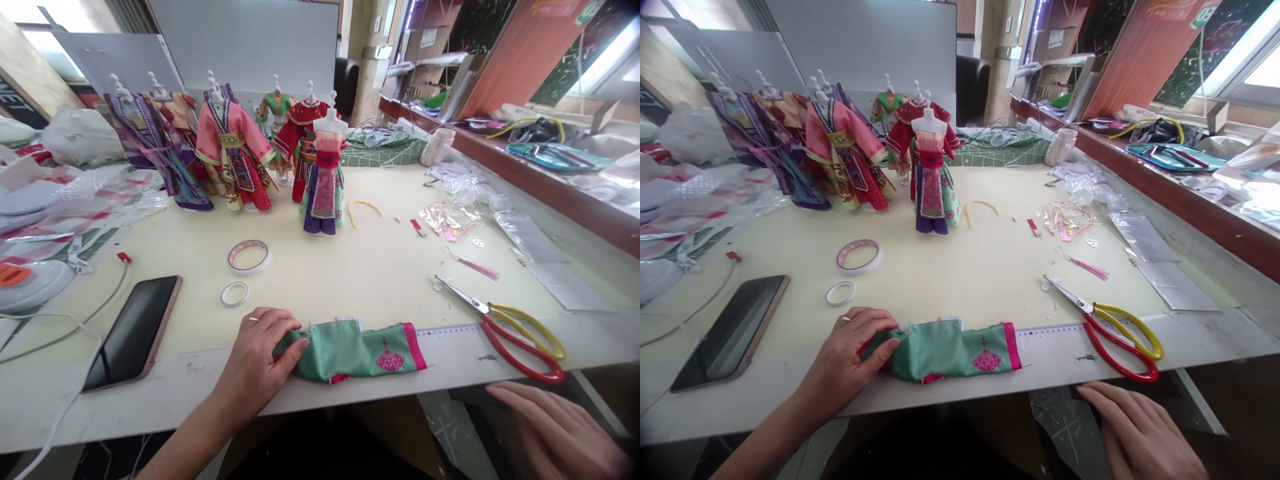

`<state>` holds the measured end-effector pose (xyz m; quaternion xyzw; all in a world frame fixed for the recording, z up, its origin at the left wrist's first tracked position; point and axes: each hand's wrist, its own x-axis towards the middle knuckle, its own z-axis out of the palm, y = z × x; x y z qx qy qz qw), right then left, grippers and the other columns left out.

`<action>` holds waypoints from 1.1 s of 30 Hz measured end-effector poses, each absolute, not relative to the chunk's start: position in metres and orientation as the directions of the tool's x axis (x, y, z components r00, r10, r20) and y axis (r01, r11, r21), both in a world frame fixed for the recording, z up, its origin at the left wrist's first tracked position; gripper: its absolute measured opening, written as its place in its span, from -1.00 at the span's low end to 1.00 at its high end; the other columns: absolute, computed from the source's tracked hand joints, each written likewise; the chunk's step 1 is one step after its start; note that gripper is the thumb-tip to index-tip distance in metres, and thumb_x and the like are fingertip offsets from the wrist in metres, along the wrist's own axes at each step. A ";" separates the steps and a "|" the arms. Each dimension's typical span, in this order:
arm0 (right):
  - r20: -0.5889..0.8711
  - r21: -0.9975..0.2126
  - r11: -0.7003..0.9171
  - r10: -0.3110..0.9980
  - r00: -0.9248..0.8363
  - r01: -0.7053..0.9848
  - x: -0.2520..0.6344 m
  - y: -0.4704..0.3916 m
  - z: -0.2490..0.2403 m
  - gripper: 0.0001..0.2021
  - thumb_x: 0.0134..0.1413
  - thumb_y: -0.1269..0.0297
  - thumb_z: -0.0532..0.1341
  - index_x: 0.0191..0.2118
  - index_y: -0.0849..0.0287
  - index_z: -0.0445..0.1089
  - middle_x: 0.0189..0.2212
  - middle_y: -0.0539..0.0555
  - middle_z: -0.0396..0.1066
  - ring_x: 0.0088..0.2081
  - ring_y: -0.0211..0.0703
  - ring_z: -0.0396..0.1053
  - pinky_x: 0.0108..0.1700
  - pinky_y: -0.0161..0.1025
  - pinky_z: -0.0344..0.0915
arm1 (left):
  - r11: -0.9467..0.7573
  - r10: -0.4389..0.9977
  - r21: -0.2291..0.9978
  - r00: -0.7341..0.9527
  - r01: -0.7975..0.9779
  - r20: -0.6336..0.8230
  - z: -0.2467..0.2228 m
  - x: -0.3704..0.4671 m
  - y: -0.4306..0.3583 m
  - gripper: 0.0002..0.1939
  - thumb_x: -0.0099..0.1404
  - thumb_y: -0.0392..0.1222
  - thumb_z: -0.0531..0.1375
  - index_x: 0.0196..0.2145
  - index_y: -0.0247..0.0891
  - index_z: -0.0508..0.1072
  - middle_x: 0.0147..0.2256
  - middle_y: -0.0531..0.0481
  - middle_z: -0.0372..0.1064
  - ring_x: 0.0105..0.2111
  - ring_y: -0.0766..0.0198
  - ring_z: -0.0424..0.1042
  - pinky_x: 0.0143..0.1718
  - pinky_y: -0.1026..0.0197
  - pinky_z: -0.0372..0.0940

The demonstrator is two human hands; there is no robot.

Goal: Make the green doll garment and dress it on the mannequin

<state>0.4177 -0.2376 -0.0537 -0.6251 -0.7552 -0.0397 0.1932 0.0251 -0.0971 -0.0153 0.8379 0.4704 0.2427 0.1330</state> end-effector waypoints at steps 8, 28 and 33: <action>0.441 -0.371 0.494 0.839 -0.319 0.786 0.298 -0.150 0.005 -0.80 0.05 0.47 0.11 -0.19 0.14 0.36 -0.30 0.10 0.42 -0.23 -0.08 0.35 -0.16 -0.09 0.25 | -0.472 0.879 0.485 0.437 0.737 0.192 -0.011 0.037 -0.093 -0.81 0.17 -0.04 0.18 -0.37 -0.21 0.39 -0.26 -0.06 0.36 -0.19 0.11 0.26 -0.12 0.03 0.10; 0.258 -0.409 0.431 0.900 -0.352 0.804 0.281 -0.128 -0.024 -0.86 0.08 0.47 0.10 -0.25 0.19 0.36 -0.37 0.10 0.33 -0.27 -0.09 0.22 -0.17 -0.08 0.16 | -0.463 0.877 0.588 0.440 0.664 0.194 -0.023 0.041 -0.094 -0.94 0.19 -0.28 0.16 -0.45 -0.21 0.36 -0.43 0.04 0.37 -0.29 0.21 0.30 -0.09 0.04 0.09; 0.307 -0.440 0.434 0.895 -0.323 0.786 0.283 -0.129 -0.027 -0.77 0.09 0.45 0.10 -0.10 0.20 0.26 -0.25 0.13 0.33 -0.22 -0.08 0.24 -0.12 -0.04 0.19 | -0.612 0.791 0.526 0.456 0.590 0.408 -0.026 0.040 -0.097 -0.90 0.21 -0.37 0.13 -0.38 -0.21 0.39 -0.42 0.05 0.36 -0.31 0.26 0.29 -0.02 0.00 0.09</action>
